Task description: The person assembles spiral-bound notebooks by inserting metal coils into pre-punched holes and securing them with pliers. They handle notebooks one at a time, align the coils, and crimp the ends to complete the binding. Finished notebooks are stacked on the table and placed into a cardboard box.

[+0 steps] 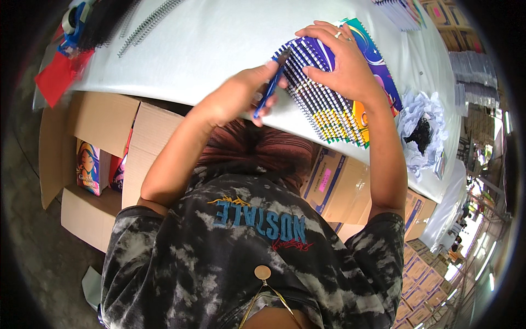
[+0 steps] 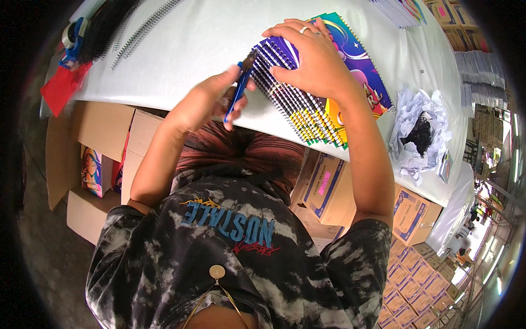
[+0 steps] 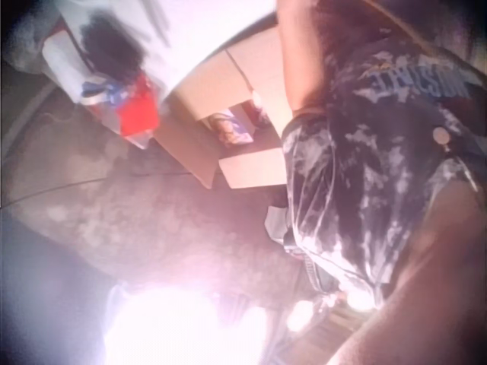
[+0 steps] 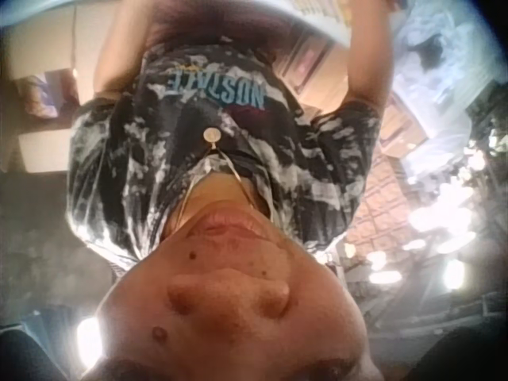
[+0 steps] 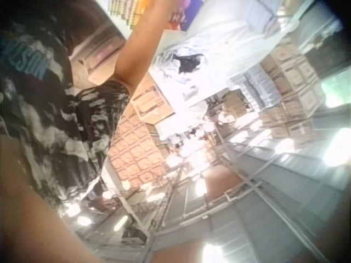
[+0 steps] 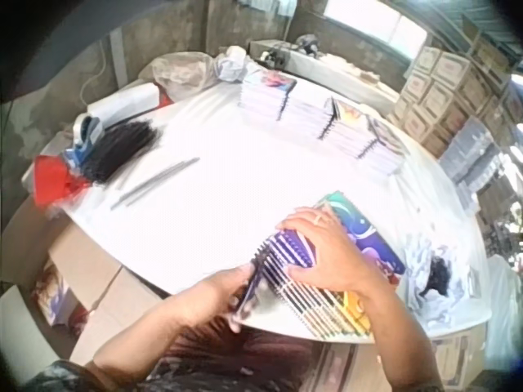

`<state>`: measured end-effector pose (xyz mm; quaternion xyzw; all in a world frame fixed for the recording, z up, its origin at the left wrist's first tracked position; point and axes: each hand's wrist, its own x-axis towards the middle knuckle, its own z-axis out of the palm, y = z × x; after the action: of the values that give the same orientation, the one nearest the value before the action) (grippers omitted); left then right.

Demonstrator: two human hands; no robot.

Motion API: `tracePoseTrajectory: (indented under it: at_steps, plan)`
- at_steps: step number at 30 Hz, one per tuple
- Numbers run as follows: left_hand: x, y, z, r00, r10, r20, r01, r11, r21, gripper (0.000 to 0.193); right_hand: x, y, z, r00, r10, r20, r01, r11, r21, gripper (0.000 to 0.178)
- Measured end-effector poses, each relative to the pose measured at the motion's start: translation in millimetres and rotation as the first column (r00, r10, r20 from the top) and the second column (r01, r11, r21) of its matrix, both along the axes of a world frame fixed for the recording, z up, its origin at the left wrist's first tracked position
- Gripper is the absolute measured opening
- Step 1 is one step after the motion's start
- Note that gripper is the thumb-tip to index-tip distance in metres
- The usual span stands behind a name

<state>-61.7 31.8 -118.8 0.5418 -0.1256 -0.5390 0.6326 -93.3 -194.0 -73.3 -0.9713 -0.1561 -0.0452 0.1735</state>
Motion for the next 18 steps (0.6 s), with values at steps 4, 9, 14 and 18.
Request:
tracePoseTrajectory:
  at_steps: [4, 9, 14, 18]
  plan:
    - [-11.3, -6.9, 3.6, 0.644, -0.157, 0.749, -0.205, 0.908, 0.366, 0.059, 1.1, 0.1, -0.4, 1.000, -0.001, 0.013, 0.001, 1.000, 0.012, 0.050]
    - [3.1, 4.7, -20.2, 0.903, -0.093, -0.419, -0.030, 0.960, -0.280, 0.064, 3.1, 5.5, -0.1, 0.999, -0.005, 0.033, 0.007, 0.999, -0.049, 0.054]
    - [10.2, 0.6, -33.2, 0.846, -0.150, -0.512, -0.058, 0.928, -0.368, 0.065, 5.1, 6.2, -0.8, 1.000, -0.012, 0.000, 0.012, 0.996, -0.093, 0.056]
    - [7.2, 6.7, -22.3, 0.849, -0.206, -0.486, -0.014, 0.911, -0.411, 0.064, 4.8, 4.2, -2.4, 1.000, -0.017, -0.009, 0.016, 0.997, -0.075, 0.055]
